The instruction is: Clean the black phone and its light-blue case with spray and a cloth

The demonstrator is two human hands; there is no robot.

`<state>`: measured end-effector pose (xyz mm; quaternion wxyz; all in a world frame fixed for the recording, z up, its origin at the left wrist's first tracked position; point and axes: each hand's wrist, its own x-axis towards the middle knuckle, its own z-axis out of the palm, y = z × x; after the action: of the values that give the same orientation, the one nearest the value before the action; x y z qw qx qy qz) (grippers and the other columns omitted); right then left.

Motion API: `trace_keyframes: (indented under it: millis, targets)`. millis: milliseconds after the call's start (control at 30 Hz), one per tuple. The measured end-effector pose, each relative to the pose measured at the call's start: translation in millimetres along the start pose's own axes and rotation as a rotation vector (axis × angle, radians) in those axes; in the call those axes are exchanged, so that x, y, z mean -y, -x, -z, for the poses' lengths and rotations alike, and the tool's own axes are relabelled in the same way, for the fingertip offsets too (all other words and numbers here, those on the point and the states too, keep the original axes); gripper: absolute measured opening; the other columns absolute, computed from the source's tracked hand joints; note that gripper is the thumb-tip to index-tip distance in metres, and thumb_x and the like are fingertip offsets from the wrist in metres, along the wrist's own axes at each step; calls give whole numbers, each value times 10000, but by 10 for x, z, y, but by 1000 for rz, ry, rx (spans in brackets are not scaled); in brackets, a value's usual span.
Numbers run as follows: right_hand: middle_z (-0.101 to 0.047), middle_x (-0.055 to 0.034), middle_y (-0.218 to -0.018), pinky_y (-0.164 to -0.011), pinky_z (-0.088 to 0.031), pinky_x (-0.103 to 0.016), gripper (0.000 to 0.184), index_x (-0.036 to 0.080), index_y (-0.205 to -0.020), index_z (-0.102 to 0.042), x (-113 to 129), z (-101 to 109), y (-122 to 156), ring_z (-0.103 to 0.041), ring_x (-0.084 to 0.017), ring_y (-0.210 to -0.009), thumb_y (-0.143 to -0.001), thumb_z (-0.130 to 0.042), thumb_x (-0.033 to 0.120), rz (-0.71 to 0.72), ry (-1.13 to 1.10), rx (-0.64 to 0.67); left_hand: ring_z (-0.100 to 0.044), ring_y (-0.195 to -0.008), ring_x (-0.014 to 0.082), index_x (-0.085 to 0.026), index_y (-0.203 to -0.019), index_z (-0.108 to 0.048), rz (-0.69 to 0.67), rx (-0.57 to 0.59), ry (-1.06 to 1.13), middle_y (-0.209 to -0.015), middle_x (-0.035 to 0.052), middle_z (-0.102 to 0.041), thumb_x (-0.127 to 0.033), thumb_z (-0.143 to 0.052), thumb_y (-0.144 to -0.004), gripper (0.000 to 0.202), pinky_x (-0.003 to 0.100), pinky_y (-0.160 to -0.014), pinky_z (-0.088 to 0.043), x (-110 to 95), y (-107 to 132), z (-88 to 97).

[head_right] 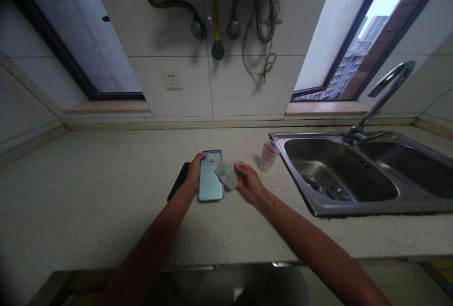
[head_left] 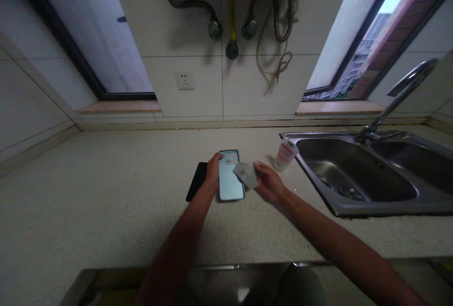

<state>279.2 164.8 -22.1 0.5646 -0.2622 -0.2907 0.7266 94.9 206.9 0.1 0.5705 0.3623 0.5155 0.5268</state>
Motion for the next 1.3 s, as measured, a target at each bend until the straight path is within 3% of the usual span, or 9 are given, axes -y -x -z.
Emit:
trace_keyframes:
  millis: [167,300,433,567,667,767,1000,1133,1300]
  targets:
    - [-742,-37,-825,-645,-605,-283,137,171,-864,-677,33,-93,62,-704,-175,-734,-788,-750,259,-12,35,77,-698,-699,288,-122,-852,-702,379,312,558,-724,135,-717,-378,-498,-740,346,402,-701,-546,3,56,-56]
    - [-753,-54,-931,-622,-595,-283,179,187,-868,-662,61,-141,69,-705,-189,-797,-752,-764,277,-1,59,28,-722,-782,311,-76,-1028,-719,454,464,667,-845,169,-751,-396,-471,-809,460,434,-761,-552,9,82,-67]
    - [-702,-19,-760,-531,-531,-258,236,198,-780,-615,133,-167,47,-641,-164,-645,-727,-779,360,89,182,-135,-722,-776,315,-56,-1061,-707,472,467,673,-835,181,-748,-472,-410,-874,544,441,-740,-558,45,88,-88]
    - [-554,39,-631,-500,-427,-227,318,203,-694,-556,311,-139,44,-511,-126,-565,-763,-729,461,399,532,-321,-723,-780,298,-66,-1095,-692,485,478,672,-833,171,-744,-532,-350,-931,600,426,-742,-560,73,147,-147]
    - [-474,42,-596,-534,-366,-241,358,200,-636,-527,387,-115,52,-452,-125,-575,-864,-624,459,647,953,-298,-724,-794,288,-85,-1117,-685,504,494,673,-866,168,-744,-563,-312,-959,626,418,-749,-557,82,203,-207]
    - [-528,12,-624,-595,-370,-270,340,193,-646,-564,322,-156,31,-480,-144,-610,-923,-551,389,746,1323,-185,-723,-793,282,-99,-1100,-693,502,475,660,-850,155,-742,-582,-308,-971,631,408,-751,-555,98,223,-252]
    - [-669,-92,-917,-810,-430,-316,209,175,-859,-721,-42,-573,-113,-561,-215,-903,-949,-539,222,656,1879,65,-721,-794,253,-130,-1082,-710,444,410,662,-824,105,-741,-563,-399,-969,545,375,-794,-552,160,147,-217]
    - [-651,-119,-1000,-863,-434,-340,199,163,-930,-733,-134,-715,-142,-542,-236,-979,-949,-537,192,622,1926,60,-722,-829,257,-126,-1102,-707,340,378,672,-874,113,-747,-561,-448,-950,529,380,-834,-545,218,48,-169]
    - [-631,-118,-1000,-881,-434,-352,214,156,-926,-744,-140,-680,-76,-544,-229,-960,-947,-532,180,498,1961,109,-720,-881,255,-117,-1150,-689,315,399,684,-931,130,-747,-570,-426,-946,561,383,-873,-537,288,-37,-190]
